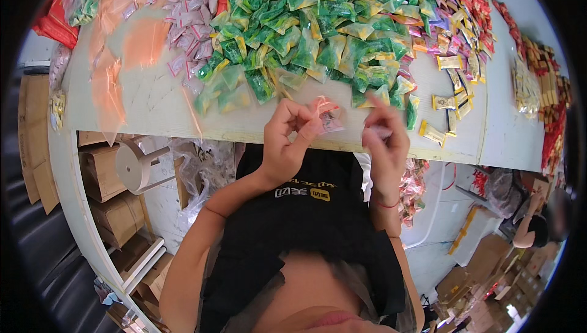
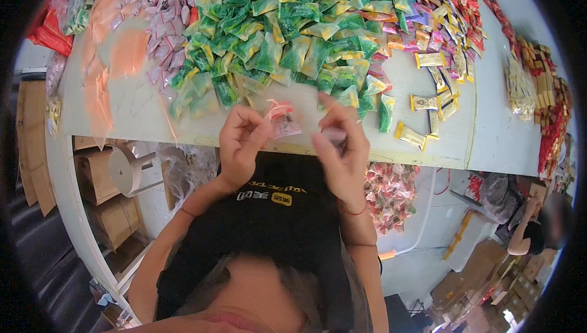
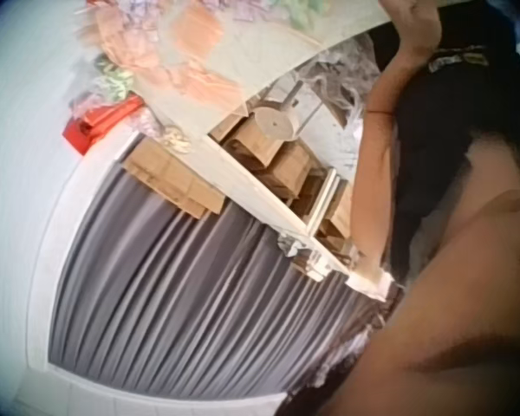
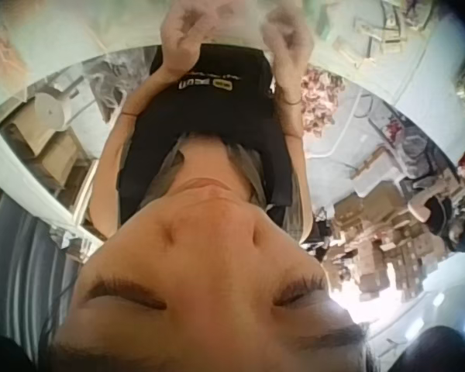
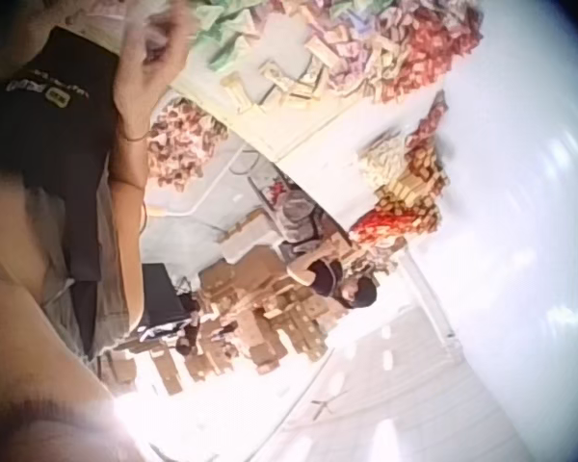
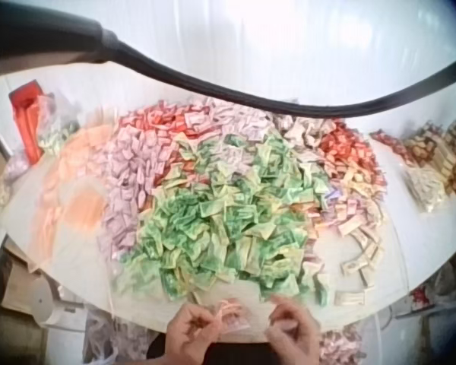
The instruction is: The person sorts small, individually wrapped candies on a table by color and type. They pick up candies from a large mixed pile and place them into separate piles of pink, green, and yellow wrappers.
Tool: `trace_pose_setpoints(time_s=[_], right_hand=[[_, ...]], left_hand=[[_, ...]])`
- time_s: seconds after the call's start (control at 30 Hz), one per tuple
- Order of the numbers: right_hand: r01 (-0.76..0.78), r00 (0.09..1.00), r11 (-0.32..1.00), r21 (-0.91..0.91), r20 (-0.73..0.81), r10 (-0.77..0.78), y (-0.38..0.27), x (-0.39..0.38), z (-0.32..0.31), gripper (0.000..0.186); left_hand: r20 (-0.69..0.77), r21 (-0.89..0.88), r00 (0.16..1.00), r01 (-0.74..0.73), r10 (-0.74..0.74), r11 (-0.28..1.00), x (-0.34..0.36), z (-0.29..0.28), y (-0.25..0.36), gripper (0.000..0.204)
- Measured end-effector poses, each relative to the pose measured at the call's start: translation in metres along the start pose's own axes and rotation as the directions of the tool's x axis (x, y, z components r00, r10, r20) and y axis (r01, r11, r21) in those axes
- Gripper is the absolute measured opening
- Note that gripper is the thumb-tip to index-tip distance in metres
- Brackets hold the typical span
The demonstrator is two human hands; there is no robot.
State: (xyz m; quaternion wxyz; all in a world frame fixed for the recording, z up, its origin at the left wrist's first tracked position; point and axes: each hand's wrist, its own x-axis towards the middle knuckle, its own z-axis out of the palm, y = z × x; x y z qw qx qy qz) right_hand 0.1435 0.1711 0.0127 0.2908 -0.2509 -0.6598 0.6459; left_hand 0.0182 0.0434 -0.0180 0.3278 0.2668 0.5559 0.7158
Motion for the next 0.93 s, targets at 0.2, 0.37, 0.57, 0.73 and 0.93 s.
trace_pose_setpoints(time_s=[0.2, 0.37, 0.57, 0.73, 0.93], right_hand=[[0.074, 0.996, 0.817, 0.572, -0.087, -0.03, -0.005, 0.002, 0.036, 0.035], [0.374, 0.926, 0.925, -0.062, 0.074, -0.37, 0.019, 0.008, 0.026, 0.018], [0.185, 0.971, 0.981, -0.053, 0.165, -0.174, 0.032, 0.011, 0.019, 0.025], [0.347, 0.937, 0.873, -0.342, 0.085, -0.339, 0.029, 0.01, 0.024, 0.024], [0.041, 0.996, 0.998, -0.053, -0.08, -0.046, 0.015, 0.005, 0.013, 0.045]], left_hand=[[0.058, -0.217, 0.998, 0.041, -0.029, 0.975, 0.01, 0.008, 0.008, 0.013], [0.045, -0.4, 0.996, 0.086, -0.074, 0.913, 0.015, 0.003, 0.014, 0.014], [0.079, 0.119, 0.977, -0.204, 0.196, 0.972, 0.009, 0.009, 0.012, 0.012], [0.238, 0.414, 0.934, -0.346, 0.266, 0.842, 0.009, 0.016, 0.016, 0.01], [0.207, 0.4, 0.931, -0.361, 0.301, 0.843, 0.0, 0.016, -0.002, 0.011]])
